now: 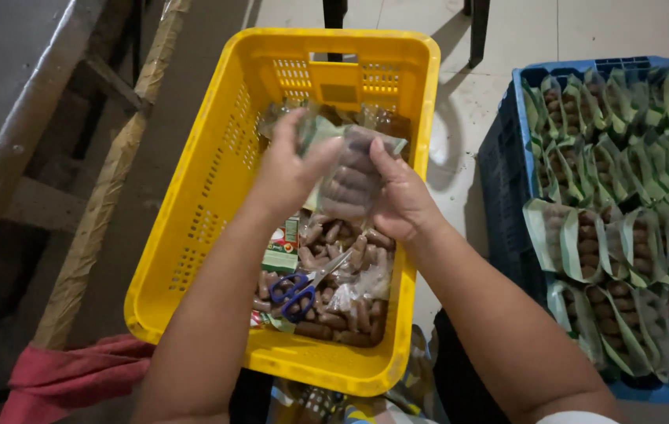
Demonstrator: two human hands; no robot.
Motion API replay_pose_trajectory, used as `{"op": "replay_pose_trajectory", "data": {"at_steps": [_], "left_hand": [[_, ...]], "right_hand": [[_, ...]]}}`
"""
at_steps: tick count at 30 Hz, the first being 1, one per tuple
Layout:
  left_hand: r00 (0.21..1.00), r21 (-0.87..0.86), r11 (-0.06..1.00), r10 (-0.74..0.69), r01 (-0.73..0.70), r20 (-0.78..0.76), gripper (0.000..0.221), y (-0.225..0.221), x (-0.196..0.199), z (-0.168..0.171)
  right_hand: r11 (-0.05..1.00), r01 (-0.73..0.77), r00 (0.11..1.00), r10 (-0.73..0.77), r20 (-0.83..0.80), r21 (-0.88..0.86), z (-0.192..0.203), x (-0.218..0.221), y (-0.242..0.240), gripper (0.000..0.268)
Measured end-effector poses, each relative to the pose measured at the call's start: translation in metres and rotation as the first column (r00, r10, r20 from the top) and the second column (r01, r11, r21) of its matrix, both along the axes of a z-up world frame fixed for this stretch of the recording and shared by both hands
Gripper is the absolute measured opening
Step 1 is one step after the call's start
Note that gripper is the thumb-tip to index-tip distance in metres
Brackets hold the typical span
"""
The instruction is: Packing loose and bagged sausages into a yellow plastic crate for storage or transport.
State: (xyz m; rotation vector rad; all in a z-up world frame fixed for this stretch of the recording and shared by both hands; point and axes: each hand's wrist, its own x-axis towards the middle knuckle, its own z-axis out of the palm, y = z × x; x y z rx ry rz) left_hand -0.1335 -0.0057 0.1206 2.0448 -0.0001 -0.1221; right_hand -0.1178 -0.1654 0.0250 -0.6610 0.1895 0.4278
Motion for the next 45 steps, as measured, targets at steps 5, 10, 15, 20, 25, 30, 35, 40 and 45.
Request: {"op": "replay_pose_trajectory", "data": {"at_steps": [5, 10, 15, 20, 25, 30, 35, 40, 45], "left_hand": [[0.963, -0.199, 0.969, 0.184, -0.144, 0.196, 0.016, 0.012, 0.052, -0.047], [0.956, -0.264, 0.954, 0.202, -0.142, 0.215, 0.015, 0.023, 0.049, -0.036], [0.989, -0.119, 0.984, -0.124, 0.134, 0.083, 0.024, 0.0, 0.011, -0.003], [0.97, -0.047, 0.97, -0.234, 0.238, 0.07, 0.009, 0.018, 0.039, 0.036], [0.924, 0.284, 0.939, -0.076, 0.192, -0.374, 0.019, 0.011, 0.072, 0.033], [0.956, 0.656, 0.697, -0.247, 0.29, -0.161, 0.014, 0.017, 0.137, -0.063], [0.99, 0.435, 0.897, -0.122, 0.078, 0.074, 0.016, 0.009, 0.223, -0.101], [0.994, 0.385, 0.923, -0.057, 0.019, 0.088, 0.023, 0.009, 0.257, -0.156], [1.0, 0.568, 0.822, -0.024, 0.031, -0.02, 0.042, 0.05, 0.251, -0.21]], "right_hand": [[1.0, 0.014, 1.0, -0.014, -0.018, 0.021, 0.02, -0.006, 0.01, 0.026], [0.998, 0.011, 1.0, -0.009, -0.019, 0.068, -0.002, 0.004, 0.006, 0.026], [0.998, 0.007, 1.0, -0.005, -0.03, 0.055, -0.009, 0.011, 0.006, 0.026], [0.967, 0.191, 0.977, -0.171, 0.126, -0.168, 0.06, 0.025, -0.024, 0.055], [0.831, 0.478, 0.872, -0.487, 0.044, -0.284, 0.057, 0.04, -0.08, 0.037], [0.839, 0.481, 0.877, -0.459, 0.142, -0.256, 0.018, 0.057, -0.111, 0.028], [0.824, 0.484, 0.875, -0.465, 0.136, -0.296, 0.035, 0.055, -0.101, 0.027], [0.814, 0.48, 0.871, -0.485, 0.072, -0.326, 0.04, 0.059, -0.09, 0.028], [0.869, 0.407, 0.913, -0.375, 0.161, -0.281, 0.021, 0.064, -0.095, 0.021]]}}
